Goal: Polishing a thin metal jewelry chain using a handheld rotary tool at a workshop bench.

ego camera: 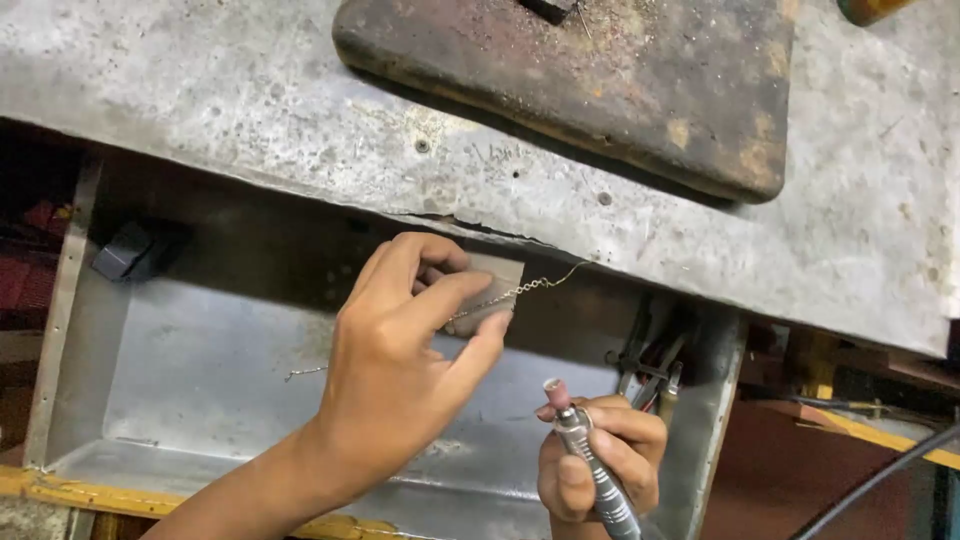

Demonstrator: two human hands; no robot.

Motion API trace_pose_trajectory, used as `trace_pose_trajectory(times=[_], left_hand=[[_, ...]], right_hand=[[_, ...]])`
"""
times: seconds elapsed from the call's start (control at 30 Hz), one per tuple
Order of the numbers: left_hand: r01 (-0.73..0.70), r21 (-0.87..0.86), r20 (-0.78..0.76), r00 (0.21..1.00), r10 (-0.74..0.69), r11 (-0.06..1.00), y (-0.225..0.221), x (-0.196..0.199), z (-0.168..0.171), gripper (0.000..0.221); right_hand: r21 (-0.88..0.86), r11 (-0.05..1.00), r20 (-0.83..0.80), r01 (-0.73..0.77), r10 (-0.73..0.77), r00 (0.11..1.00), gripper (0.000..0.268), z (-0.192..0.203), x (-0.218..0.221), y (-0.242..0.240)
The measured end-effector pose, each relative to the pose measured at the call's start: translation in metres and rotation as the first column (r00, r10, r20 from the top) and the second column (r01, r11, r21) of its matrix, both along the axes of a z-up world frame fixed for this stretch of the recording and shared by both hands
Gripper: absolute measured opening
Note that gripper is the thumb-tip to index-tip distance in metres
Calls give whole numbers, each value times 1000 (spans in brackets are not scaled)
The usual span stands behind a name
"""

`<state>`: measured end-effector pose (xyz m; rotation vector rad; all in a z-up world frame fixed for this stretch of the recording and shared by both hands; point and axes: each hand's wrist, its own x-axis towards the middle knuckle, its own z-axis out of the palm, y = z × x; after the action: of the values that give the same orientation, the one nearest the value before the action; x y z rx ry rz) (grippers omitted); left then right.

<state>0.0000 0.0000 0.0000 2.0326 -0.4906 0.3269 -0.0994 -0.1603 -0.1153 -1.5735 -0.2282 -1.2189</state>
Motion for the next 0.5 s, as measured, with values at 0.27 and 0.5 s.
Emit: trace_pose_trajectory(times=[0.27, 0.5], left_hand=[[101, 5, -20, 995, -101, 995, -1, 7, 7, 1], [194, -27, -101, 975, -196, 981, 3, 4, 16, 7]], right_hand=[[-8, 998, -81, 68, -68, 994, 16, -4, 5, -1], [-21, 998, -115, 67, -69, 991, 15, 0, 4, 2]])
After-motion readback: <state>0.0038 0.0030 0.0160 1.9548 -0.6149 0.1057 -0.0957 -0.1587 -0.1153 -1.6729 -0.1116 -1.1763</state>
